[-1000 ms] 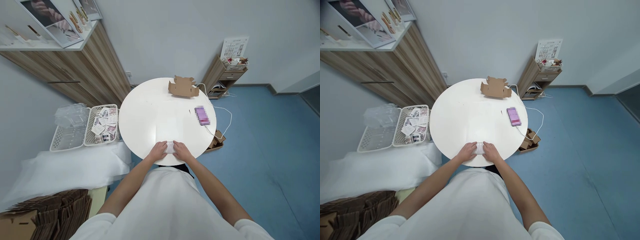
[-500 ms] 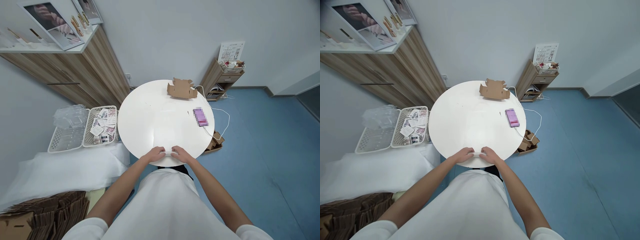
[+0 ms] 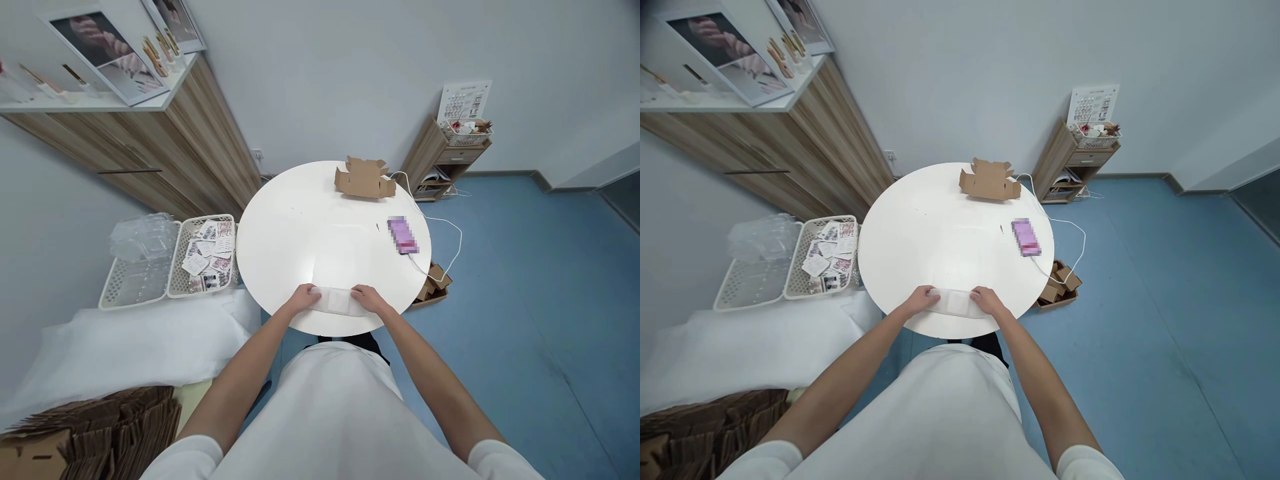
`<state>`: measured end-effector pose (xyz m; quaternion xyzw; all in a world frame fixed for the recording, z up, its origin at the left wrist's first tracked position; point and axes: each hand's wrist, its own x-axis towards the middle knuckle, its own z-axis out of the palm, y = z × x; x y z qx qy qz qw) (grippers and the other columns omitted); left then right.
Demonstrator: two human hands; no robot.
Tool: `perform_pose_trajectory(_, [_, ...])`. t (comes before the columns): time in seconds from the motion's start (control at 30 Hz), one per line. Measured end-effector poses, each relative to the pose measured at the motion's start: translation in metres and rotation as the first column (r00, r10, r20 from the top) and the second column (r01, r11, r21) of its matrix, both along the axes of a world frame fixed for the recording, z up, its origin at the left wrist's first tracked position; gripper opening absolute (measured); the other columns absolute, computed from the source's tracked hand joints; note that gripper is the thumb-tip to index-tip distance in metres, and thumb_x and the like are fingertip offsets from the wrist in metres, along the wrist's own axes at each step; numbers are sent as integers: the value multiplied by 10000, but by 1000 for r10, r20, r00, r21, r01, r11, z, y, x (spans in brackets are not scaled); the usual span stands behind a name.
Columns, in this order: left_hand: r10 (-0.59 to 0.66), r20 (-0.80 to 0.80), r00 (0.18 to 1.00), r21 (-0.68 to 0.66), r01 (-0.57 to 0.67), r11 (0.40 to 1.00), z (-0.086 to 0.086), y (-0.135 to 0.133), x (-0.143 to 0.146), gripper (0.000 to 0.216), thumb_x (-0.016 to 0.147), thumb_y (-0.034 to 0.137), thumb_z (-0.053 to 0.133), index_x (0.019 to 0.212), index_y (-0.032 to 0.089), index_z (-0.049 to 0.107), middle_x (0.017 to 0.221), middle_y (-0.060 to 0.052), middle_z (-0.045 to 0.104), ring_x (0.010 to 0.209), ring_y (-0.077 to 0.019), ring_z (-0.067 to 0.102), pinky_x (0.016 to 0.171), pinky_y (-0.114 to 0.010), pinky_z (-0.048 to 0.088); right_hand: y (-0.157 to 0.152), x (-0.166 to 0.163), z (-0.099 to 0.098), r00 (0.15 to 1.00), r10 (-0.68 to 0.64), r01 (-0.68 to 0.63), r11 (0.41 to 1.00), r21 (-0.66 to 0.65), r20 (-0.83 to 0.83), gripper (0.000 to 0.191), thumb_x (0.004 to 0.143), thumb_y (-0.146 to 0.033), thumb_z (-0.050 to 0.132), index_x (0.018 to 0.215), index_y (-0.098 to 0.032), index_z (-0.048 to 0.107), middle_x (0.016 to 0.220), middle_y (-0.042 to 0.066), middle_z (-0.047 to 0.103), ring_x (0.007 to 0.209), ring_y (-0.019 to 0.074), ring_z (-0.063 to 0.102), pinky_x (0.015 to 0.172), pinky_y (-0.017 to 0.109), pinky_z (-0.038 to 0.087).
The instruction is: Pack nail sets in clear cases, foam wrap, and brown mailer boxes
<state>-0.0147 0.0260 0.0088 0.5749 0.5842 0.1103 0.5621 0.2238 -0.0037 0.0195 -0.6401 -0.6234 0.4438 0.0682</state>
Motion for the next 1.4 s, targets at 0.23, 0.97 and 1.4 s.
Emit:
perform_pose_trajectory(0.23, [104, -329, 938, 124, -66, 990, -4, -11, -5, 279, 678, 429, 541, 778, 168, 523, 683, -24, 560, 654, -163, 539, 551, -246, 373, -21, 1, -7, 918, -181, 117, 974, 196, 353, 330, 776, -136, 398, 1093, -187, 474, 1099, 95, 525, 994, 206, 484, 777, 301, 376])
perform_pose_trajectory(0.97, [-445, -374, 814, 458, 579, 674, 14, -34, 5, 450, 674, 482, 532, 1035, 214, 532, 1023, -73, 547, 979, -247, 466, 857, -371, 312, -30, -28, 13, 901, 378, -421, 881, 216, 212, 463, 687, -325, 555, 1109, -179, 433, 1148, 102, 500, 1096, 240, 418, 876, 365, 313])
perform_pose_trajectory(1.4, [-141, -107, 984, 156, 157, 975, 10, 7, -13, 378, 693, 505, 482, 873, 192, 592, 873, -33, 613, 792, -187, 549, 654, -265, 395, 48, -24, 18, 950, 304, -306, 952, 16, 71, 316, 770, -454, 459, 974, -237, 563, 962, 51, 597, 853, 202, 546, 670, 285, 399])
